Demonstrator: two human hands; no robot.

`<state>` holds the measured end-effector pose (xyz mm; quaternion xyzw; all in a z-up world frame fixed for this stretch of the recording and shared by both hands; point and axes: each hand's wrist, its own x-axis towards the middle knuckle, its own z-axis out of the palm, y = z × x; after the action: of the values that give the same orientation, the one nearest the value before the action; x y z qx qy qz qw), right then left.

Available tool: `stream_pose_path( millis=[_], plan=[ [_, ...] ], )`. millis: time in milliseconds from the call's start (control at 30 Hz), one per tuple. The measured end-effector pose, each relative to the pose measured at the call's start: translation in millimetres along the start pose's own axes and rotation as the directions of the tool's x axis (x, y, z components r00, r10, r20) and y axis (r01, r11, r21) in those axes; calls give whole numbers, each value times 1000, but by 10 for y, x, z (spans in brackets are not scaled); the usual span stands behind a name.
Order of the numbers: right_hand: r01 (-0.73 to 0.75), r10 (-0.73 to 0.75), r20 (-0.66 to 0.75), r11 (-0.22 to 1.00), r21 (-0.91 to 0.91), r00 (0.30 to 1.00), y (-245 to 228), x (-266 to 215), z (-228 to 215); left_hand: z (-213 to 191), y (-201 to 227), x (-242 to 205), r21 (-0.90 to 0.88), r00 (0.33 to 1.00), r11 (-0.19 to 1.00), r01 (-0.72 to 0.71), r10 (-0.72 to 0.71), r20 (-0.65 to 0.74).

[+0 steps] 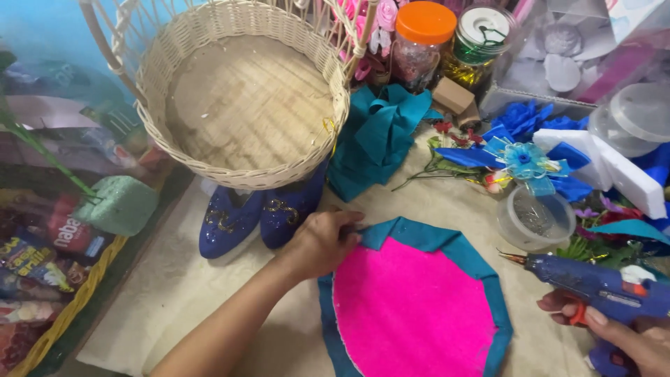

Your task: Using a hot glue gun to attach and finish fabric around a circular base for a handicraft project.

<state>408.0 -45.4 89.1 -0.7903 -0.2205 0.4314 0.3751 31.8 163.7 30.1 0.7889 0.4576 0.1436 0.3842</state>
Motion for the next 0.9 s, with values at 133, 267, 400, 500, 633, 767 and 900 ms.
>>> stream_pose_path(
  millis=[133, 267, 400, 500, 633, 767, 900],
  plan=[
    [-10, 10, -24, 1000, 25, 1000, -367, -152, 291, -20, -142, -143, 107, 975, 986, -127, 144, -169],
    [168, -167, 64, 986, 4, 984, -516, -72, 493, -90, -122, -287, 165, 993, 986, -27, 45, -110],
    [101, -87, 101, 985, -140, 991, -723, -49, 1019, 82, -245, -261, 271, 991, 960, 76, -44, -124],
    [193, -93, 246, 886, -421, 965, -701, 140, 1310, 189, -296, -264, 262, 978, 965, 26, 30, -207],
    [239, -99, 308, 856, -459, 946, -754, 163, 1611, 178, -290, -286, 255, 975, 967, 23, 35, -221],
    [275, -98, 323, 779, -564, 941, -827, 167, 1761, 167, -299, -245, 220, 966, 975, 16, 42, -254],
    [295, -100, 305, 645, -705, 947, -745, 186, 1785, 182, -255, -251, 187, 971, 977, 104, -59, -231]
  ],
)
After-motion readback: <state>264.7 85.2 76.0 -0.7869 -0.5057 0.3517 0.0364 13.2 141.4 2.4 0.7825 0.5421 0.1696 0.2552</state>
